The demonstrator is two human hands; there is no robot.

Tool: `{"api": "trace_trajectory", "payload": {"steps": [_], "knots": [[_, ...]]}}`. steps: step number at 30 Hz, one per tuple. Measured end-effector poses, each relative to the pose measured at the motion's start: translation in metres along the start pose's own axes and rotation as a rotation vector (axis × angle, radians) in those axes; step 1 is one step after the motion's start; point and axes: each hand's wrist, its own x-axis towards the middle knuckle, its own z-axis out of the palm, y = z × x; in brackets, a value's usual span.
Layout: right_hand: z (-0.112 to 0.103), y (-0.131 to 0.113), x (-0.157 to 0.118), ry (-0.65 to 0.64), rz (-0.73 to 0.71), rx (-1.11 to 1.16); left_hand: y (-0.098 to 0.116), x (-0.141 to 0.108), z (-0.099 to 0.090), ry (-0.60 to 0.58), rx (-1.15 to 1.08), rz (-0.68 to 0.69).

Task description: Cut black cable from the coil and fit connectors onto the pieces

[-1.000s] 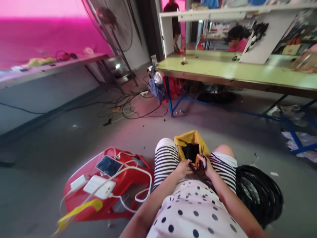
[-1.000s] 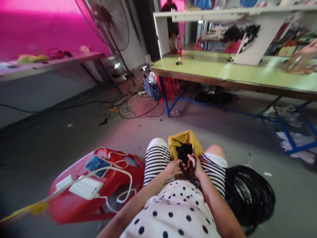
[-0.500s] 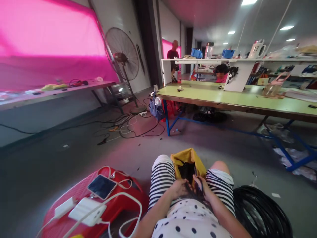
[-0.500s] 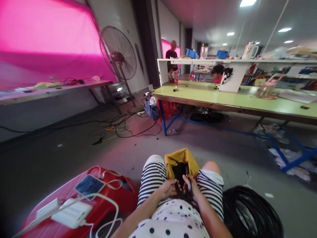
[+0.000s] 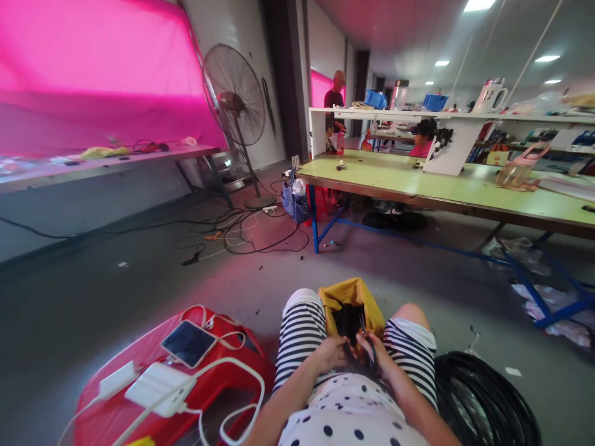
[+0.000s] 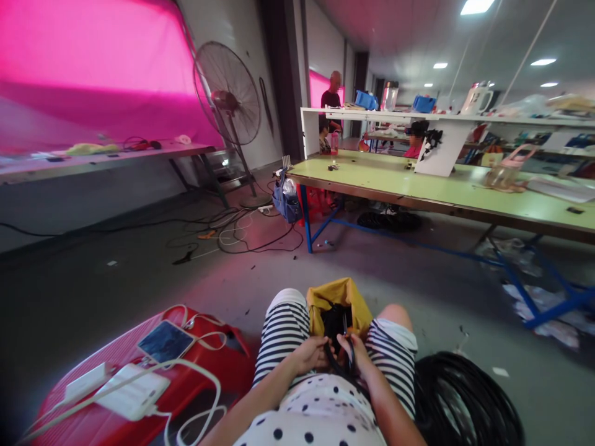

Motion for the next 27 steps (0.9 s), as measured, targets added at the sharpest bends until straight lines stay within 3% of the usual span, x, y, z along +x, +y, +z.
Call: {"api": "trace_trajectory", "payload": {"steps": [6, 18, 27], "knots": [[-0.002, 0.005, 0.003, 0.017, 0.000, -0.026, 0.000, -0.010, -0.001, -0.018, -0.029, -0.012], [-0.008, -0.009, -0.013, 0.006, 0.011, -0.036, 0.000, -0.018, -0.001, -0.035, -0.024, 0.000], [-0.002, -0.006, -0.001, 0.028, -0.012, 0.014, 0.004, -0.020, 0.000, -0.030, -0.027, -0.003]]}}
